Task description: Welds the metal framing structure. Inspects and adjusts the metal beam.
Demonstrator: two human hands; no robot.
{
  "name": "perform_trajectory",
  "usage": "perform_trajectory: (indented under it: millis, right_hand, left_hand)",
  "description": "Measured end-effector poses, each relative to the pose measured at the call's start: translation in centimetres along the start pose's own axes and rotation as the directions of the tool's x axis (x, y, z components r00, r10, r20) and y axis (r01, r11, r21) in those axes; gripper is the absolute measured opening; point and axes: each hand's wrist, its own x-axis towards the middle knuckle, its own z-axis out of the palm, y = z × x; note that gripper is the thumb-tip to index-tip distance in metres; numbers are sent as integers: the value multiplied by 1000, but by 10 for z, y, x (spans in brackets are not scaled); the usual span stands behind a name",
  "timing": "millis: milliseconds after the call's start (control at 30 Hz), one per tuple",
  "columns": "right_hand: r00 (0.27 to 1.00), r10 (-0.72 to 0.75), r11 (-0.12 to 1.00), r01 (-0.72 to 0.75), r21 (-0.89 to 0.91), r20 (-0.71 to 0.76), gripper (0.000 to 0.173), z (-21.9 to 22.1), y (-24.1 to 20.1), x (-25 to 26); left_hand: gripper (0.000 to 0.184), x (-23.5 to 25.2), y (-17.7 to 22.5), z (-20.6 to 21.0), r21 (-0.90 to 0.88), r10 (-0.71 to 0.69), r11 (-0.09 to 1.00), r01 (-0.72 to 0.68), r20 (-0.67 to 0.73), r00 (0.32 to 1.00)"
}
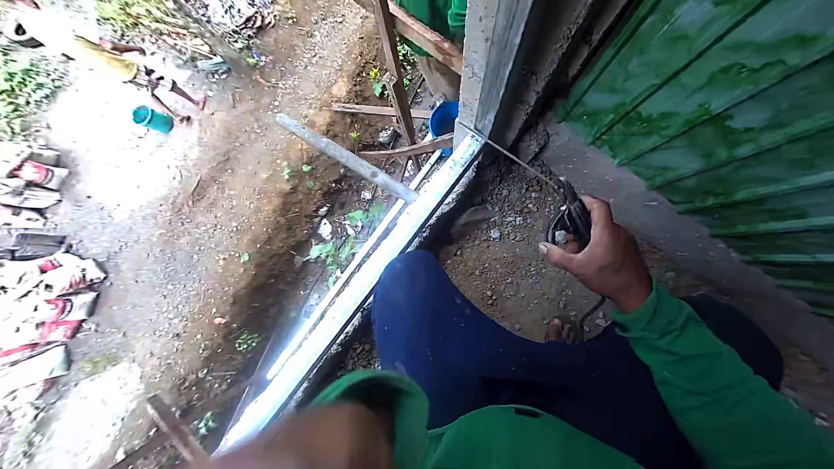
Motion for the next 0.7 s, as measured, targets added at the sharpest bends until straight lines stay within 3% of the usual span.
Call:
perform_trajectory:
  millis: [33, 67, 100, 133, 167, 200, 267, 300, 367, 433, 567, 700]
  right_hand:
    - [1000, 9, 999, -10, -40, -10, 96, 4, -3, -6]
    - [1000, 11, 997, -13, -76, -17, 94, 7, -5, -12]
    - [1000, 5, 994, -8, -112, -25, 93, 11, -7, -17]
    - [1000, -1, 990, -2, -139, -25, 92, 14, -10, -24]
    - [999, -23, 987, 18, -159, -26, 92, 17, -13, -29]
    - [998, -54, 984, 47, -173, -34, 93, 21, -15, -33]
    - [995, -84, 977, 73, -202, -47, 98, 32, -21, -44]
    - [995, -86, 975, 72, -212, -57, 99, 37, -24, -49]
    - [993, -79, 974, 59, -217, -83, 97, 50, -30, -57]
    - [991, -81, 972, 55, -230, -104, 95, 62, -35, -62]
    - [995, -44, 958, 16, -286, -92, 94, 75, -43, -60]
    - [998, 21, 941, -40, -337, -62, 92, 84, -45, -52]
  left_hand:
    - [22, 10, -20, -8, -33, 135, 989, -141, -151, 979]
    - [19, 30, -45, -12, -45, 395, 903, -428, -309, 865]
    - [10, 66, -65, -12, -15, 569, 750, -662, -496, 656]
    - [6, 102, -75, -12, 5, 611, 665, -747, -579, 540]
    - [12, 135, -86, -10, 20, 583, 692, -722, -605, 542]
    - [17, 162, -105, -11, 55, 520, 794, -606, -579, 628]
    - [33, 205, -160, -20, 250, 250, 956, -154, -415, 875]
    - [43, 224, -186, -21, 359, 58, 931, 67, -327, 943]
    - [69, 255, -231, -13, 492, -211, 814, 307, -242, 947]
    - [87, 275, -267, 0, 561, -322, 731, 388, -218, 921]
    - [104, 297, -307, 19, 636, -448, 635, 440, -161, 879]
    - [100, 299, -309, 27, 671, -447, 580, 462, -212, 869]
